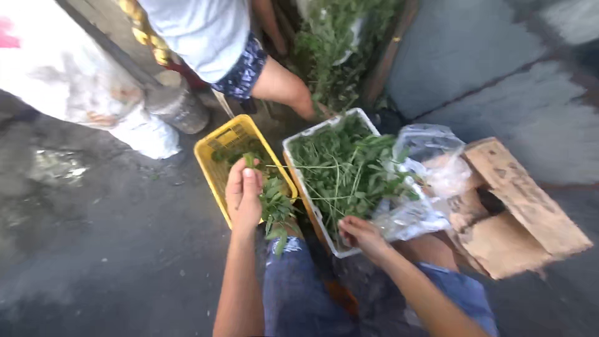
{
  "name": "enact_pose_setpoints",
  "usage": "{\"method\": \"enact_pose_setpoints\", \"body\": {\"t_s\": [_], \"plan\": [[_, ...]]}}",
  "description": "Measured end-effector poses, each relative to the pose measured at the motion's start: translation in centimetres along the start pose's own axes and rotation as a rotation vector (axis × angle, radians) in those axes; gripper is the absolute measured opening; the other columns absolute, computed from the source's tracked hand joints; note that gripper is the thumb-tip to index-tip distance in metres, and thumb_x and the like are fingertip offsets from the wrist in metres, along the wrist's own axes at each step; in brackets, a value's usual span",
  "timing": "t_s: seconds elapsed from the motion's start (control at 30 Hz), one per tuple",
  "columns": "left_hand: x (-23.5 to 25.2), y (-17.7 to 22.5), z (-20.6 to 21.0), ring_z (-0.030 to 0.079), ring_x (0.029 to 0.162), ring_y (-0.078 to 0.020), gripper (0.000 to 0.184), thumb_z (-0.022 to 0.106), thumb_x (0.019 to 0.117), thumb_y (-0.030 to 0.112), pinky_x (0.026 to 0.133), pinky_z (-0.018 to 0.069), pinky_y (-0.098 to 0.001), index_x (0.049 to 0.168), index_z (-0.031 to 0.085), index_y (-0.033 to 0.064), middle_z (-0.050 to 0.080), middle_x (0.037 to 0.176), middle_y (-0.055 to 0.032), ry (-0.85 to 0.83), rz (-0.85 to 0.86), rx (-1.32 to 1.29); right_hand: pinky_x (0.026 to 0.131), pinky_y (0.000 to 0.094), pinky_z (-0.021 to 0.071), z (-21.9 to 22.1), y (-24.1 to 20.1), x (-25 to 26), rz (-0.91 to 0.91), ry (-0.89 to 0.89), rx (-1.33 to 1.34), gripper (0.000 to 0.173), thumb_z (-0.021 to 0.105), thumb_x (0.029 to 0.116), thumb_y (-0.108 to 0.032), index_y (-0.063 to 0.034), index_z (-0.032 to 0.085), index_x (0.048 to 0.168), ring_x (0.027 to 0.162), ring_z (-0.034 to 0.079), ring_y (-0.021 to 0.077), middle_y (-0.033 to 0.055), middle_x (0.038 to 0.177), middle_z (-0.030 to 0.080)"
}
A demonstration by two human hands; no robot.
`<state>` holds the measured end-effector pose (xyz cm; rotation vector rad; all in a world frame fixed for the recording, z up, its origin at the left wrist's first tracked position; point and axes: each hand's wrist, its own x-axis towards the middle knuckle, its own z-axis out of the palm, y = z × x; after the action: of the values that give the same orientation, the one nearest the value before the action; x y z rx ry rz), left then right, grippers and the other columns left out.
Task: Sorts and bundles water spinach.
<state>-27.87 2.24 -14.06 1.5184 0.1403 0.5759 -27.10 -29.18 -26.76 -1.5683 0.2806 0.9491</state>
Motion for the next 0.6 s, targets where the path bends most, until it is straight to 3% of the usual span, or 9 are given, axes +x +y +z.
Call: {"method": "enact_pose_setpoints", "body": {"t_s": [0.2, 0.33, 0.47, 0.53, 0.6], "plan": [[-2.3, 4.1, 0.0, 0.058, 0.071, -0.0117, 0.038, 0.04, 0.1121, 0.028, 0.064, 0.0512, -0.0264, 0.14, 0.055, 0.0072, 0.064, 0.085, -0.0042, -0.098, 0.107, 0.0, 0.059, 0.0291, 0.0519, 3.8, 0.8, -2.9, -0.056, -0.155, -0.019, 0.025, 0.058, 0.1052, -0.025, -0.0016, 0.062, 0.112, 0.063, 0.059, 0.0126, 0.0065, 0.085, 0.067], [-4.5, 6.1, 0.8, 0.064, 0.072, -0.0169, 0.026, 0.042, 0.1106, 0.014, 0.064, 0.0574, -0.0314, 0.124, 0.058, -0.001, 0.065, 0.087, -0.0079, -0.098, 0.124, 0.008, 0.058, 0.0299, 0.0509, 4.7, 1.6, -4.2, -0.046, -0.161, -0.036, 0.025, 0.059, 0.1049, -0.025, -0.0018, 0.063, 0.112, 0.062, 0.057, 0.0134, 0.0071, 0.084, 0.066], [-5.8, 7.4, 1.7, 0.065, 0.073, -0.016, 0.027, 0.044, 0.1089, 0.013, 0.065, 0.0591, -0.0323, 0.122, 0.062, -0.0021, 0.068, 0.092, -0.0078, -0.19, 0.2, 0.172, 0.056, 0.0311, 0.0514, 4.4, 2.9, -4.9, -0.025, -0.193, -0.021, 0.026, 0.061, 0.1041, -0.027, -0.0027, 0.064, 0.113, 0.06, 0.058, 0.0146, 0.0078, 0.083, 0.067], [-6.3, 8.0, 2.3, 0.068, 0.082, -0.0154, 0.027, 0.049, 0.1071, 0.013, 0.073, 0.0604, -0.0332, 0.123, 0.067, 0.0009, 0.071, 0.102, -0.0075, -0.295, 0.199, 0.269, 0.057, 0.0312, 0.0508, 3.9, 2.2, -5.2, -0.152, -0.184, -0.051, 0.027, 0.061, 0.1039, -0.027, -0.0024, 0.063, 0.115, 0.062, 0.058, 0.0144, 0.0078, 0.086, 0.066], [-6.7, 8.2, 3.4, 0.07, 0.091, -0.0135, 0.026, 0.053, 0.1061, 0.014, 0.083, 0.0611, -0.0334, 0.121, 0.071, 0.004, 0.073, 0.108, -0.0061, -0.396, 0.194, 0.371, 0.063, 0.0329, 0.0535, 3.6, -0.5, -6.8, -0.434, -0.097, -0.086, 0.029, 0.062, 0.1016, -0.025, -0.0018, 0.063, 0.119, 0.069, 0.061, 0.0148, 0.0085, 0.091, 0.067]]}}
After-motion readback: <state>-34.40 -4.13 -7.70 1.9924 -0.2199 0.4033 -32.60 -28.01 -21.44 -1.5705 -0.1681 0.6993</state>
